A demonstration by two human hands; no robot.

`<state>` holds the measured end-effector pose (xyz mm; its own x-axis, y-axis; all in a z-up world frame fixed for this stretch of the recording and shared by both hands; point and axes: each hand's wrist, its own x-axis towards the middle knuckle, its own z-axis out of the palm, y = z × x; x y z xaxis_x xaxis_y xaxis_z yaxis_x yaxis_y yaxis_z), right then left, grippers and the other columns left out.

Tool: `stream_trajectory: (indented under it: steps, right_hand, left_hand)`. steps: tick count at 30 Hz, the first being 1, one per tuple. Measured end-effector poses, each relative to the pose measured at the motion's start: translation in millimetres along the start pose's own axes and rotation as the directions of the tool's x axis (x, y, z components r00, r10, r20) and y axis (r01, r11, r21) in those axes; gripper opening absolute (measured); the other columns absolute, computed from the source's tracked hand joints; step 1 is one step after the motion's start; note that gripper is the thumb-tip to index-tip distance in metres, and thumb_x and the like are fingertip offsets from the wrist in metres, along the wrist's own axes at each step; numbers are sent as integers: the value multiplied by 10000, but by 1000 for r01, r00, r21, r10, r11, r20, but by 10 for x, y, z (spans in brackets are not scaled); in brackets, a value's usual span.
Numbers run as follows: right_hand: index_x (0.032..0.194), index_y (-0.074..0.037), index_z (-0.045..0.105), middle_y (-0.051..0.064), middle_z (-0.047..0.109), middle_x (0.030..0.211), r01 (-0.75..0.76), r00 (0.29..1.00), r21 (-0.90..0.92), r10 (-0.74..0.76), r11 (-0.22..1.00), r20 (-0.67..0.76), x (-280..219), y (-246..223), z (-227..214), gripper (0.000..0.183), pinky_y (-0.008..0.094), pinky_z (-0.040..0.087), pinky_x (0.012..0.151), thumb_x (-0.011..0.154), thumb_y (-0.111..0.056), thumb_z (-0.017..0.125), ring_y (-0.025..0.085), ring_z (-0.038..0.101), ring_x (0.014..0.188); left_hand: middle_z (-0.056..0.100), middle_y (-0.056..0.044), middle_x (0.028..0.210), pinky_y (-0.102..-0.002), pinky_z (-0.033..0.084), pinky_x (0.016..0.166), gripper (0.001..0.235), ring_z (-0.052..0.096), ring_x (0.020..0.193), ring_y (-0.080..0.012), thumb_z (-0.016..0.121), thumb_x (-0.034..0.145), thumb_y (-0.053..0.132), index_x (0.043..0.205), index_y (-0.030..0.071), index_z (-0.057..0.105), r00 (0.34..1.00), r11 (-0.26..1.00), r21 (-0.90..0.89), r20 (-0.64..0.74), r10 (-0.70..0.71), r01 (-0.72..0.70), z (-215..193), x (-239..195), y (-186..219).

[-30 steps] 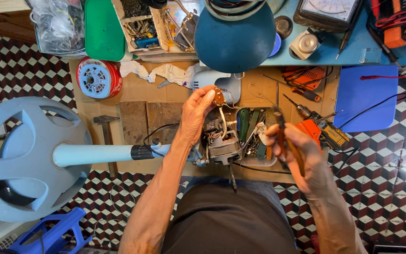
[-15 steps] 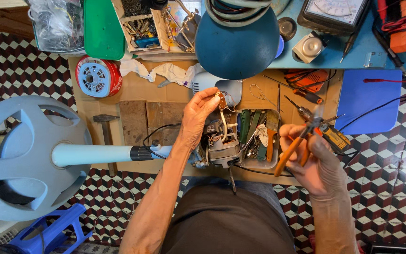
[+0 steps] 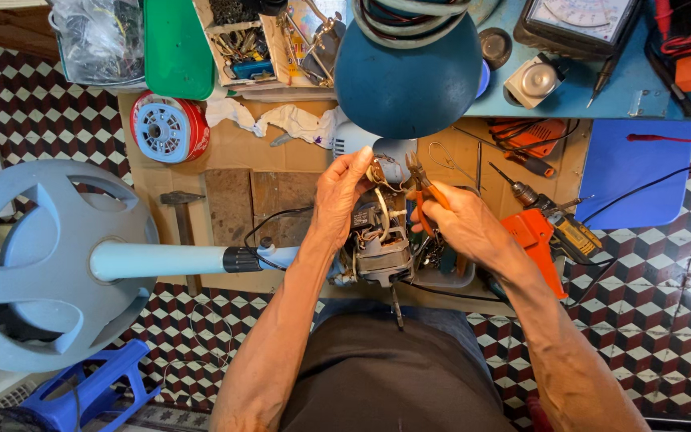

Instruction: The person uses a heat gun to apply heat to a small electronic component, then uses pliers to adjust wires and a white plastic housing. The person repeatedly heats the component and manipulates wires and connectors throughout the clip.

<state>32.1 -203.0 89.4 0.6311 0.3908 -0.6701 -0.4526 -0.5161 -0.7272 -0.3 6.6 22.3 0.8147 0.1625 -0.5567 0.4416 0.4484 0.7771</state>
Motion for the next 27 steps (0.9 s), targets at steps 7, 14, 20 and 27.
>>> stream_trajectory:
  steps: [7, 14, 20, 27]
  right_hand:
    - [1083, -5, 670, 252, 673, 1011, 202, 945, -544, -309, 815, -112, 133, 16, 93, 356, 528, 525, 815, 974, -336, 598, 419, 663, 922]
    - [1096, -9, 665, 256, 628, 976, 210, 898, -576, -388, 790, -206, 207, 104, 216, 333, 519, 539, 792, 941, -304, 650, 423, 646, 898]
    - [1107, -15, 673, 244, 605, 976, 277, 826, -569, -494, 774, -270, 260, 150, 271, 291, 521, 521, 796, 899, -220, 670, 415, 624, 912]
    - [1106, 5, 673, 203, 576, 985, 240, 727, -684, -595, 688, -343, 204, 130, 323, 321, 502, 461, 821, 883, -221, 722, 365, 576, 938]
  left_hand:
    - [708, -65, 1003, -382, 545, 942, 388, 664, 956, -160, 721, 943, 411, 1081, 50, 678, 1000, 998, -61, 0, -15, 15, -15, 25, -15]
    - [712, -66, 1028, -384, 544, 980, 327, 666, 981, -151, 683, 996, 368, 1068, 49, 676, 998, 998, -59, 61, 21, -17, -32, 14, -29]
    - [718, -60, 1060, -374, 538, 1015, 324, 669, 1013, -146, 668, 996, 344, 1127, 48, 680, 996, 999, -43, 90, 23, -19, -32, 2, -11]
    - [717, -71, 1039, -359, 553, 990, 365, 680, 1000, -154, 687, 973, 360, 1129, 31, 685, 1000, 1000, 24, 26, 10, -10, 8, 2, -5]
